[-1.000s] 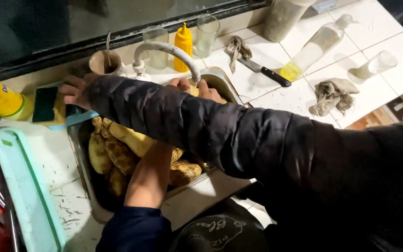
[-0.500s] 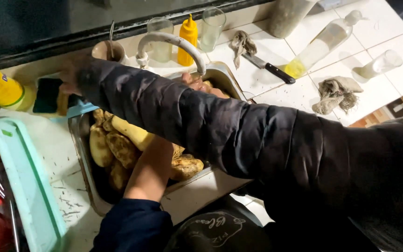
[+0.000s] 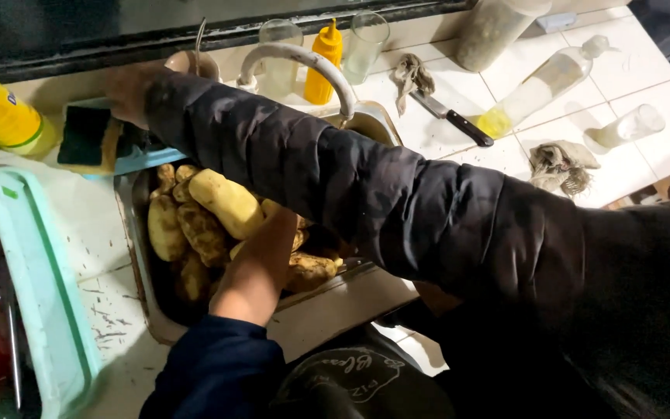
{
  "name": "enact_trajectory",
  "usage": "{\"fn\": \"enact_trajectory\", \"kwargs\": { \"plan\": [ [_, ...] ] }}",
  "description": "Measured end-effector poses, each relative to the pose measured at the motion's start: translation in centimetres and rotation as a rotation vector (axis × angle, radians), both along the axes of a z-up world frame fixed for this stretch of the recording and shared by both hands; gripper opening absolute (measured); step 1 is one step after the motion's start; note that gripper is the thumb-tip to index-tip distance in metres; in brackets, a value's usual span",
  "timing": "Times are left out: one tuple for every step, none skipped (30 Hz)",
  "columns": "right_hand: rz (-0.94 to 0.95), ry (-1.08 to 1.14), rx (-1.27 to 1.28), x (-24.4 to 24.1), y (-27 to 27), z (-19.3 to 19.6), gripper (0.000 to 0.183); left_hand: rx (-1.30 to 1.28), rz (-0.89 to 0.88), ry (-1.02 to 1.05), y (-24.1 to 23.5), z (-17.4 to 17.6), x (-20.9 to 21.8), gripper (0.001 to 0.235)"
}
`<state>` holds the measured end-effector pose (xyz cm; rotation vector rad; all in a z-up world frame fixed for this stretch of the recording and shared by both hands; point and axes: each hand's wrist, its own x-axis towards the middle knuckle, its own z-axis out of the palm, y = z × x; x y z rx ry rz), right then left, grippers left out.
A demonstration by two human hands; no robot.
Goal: Washing potatoes in a sink and slicing them using a wall-mounted cutter into a bucket.
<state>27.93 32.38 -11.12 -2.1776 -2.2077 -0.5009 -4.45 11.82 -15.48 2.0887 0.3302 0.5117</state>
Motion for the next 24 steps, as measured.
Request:
{"fn": "enact_trajectory", "kwargs": {
  "plan": [
    [0.002, -0.011, 0.069, 0.2, 0.0, -0.8, 0.026, -0.003, 0.003, 0.004, -0.1, -0.3, -0.5, 0.034],
    [0.013, -0.027, 0.136, 0.4, 0.1, -1.3, 0.026, -0.008, 0.015, 0.002, -0.3, -0.5, -0.9, 0.034],
    [0.022, -0.029, 0.133, 0.3, 0.3, -1.7, 0.026, -0.013, 0.026, 0.000, -0.5, -0.6, -1.3, 0.035],
    [0.032, -0.042, 0.202, 0.1, 0.6, -2.0, 0.027, -0.016, 0.037, 0.001, -0.6, -0.6, -1.9, 0.035],
    [0.041, -0.054, 0.272, -0.1, 0.8, -2.3, 0.028, -0.019, 0.048, 0.001, -0.7, -0.6, -2.4, 0.035],
    [0.044, -0.057, 0.271, -0.2, 0.6, -2.3, 0.028, -0.021, 0.053, -0.002, -0.8, 2.1, 2.4, 0.035],
    [0.027, 0.002, 0.152, -0.3, 0.4, -2.3, 0.030, -0.024, 0.058, -0.004, -1.9, 5.2, 6.9, 0.035],
    [0.013, 0.068, 0.028, -1.1, 0.0, -2.8, 0.032, -0.030, 0.067, 0.001, -3.9, 8.3, 10.6, 0.035],
    [0.019, 0.073, 0.023, -1.9, -1.0, -1.0, 0.032, -0.036, 0.076, 0.007, -4.0, 9.0, 11.6, 0.035],
    [-0.068, 0.123, -0.072, -2.5, -1.6, 1.1, 0.034, -0.040, 0.088, 0.007, -3.7, 10.1, 13.0, 0.035],
    [-0.156, 0.171, -0.167, -3.1, -2.2, 3.2, 0.035, -0.043, 0.100, 0.007, -3.5, 11.3, 14.3, 0.036],
    [-0.154, 0.176, -0.170, -2.5, -1.0, 1.7, 0.035, -0.046, 0.105, 0.013, -3.5, 11.5, 14.2, 0.036],
    [-0.142, 0.127, -0.086, -2.0, 0.2, 0.2, 0.035, -0.049, 0.110, 0.020, -3.5, 11.7, 14.0, 0.036],
    [-0.133, 0.073, 0.002, -1.0, 1.4, -0.9, 0.035, -0.050, 0.114, 0.018, -3.5, 12.2, 14.3, 0.036],
    [-0.131, 0.072, 0.002, -1.4, 0.7, 1.1, 0.035, -0.051, 0.119, 0.017, -3.5, 12.5, 14.3, 0.036],
    [-0.076, 0.077, 0.086, -2.0, 0.1, 2.9, 0.030, -0.053, 0.122, 0.021, -3.5, 12.8, 14.1, 0.036],
    [-0.020, 0.084, 0.170, -2.6, -0.6, 4.7, 0.028, -0.054, 0.125, 0.025, -3.4, 13.2, 13.9, 0.036],
    [-0.022, 0.084, 0.170, -2.9, -5.2, 4.1, 0.028, -0.055, 0.126, 0.026, -4.0, 12.4, 13.6, 0.037],
    [-0.127, 0.226, 0.216, -3.9, -8.5, 5.0, 0.028, -0.055, 0.127, 0.027, -4.0, 12.6, 13.4, 0.037],
    [-0.233, 0.364, 0.261, -5.4, -10.6, 7.4, 0.029, -0.056, 0.126, 0.026, -3.3, 13.9, 13.4, 0.037],
    [-0.340, 0.503, 0.306, -6.0, -15.4, 6.7, 0.030, -0.057, 0.125, 0.024, -3.6, 13.3, 13.5, 0.037],
    [-0.446, 0.640, 0.348, -7.1, -19.6, 6.5, 0.033, -0.060, 0.125, 0.021, -3.6, 13.0, 13.7, 0.037],
    [-0.552, 0.778, 0.391, -8.7, -23.2, 6.7, 0.037, -0.063, 0.124, 0.018, -3.3, 13.1, 13.9, 0.037],
    [-0.655, 0.916, 0.436, -9.3, -28.3, 5.5, 0.041, -0.063, 0.125, 0.014, -3.8, 12.5, 13.8, 0.037]
  ]
}}
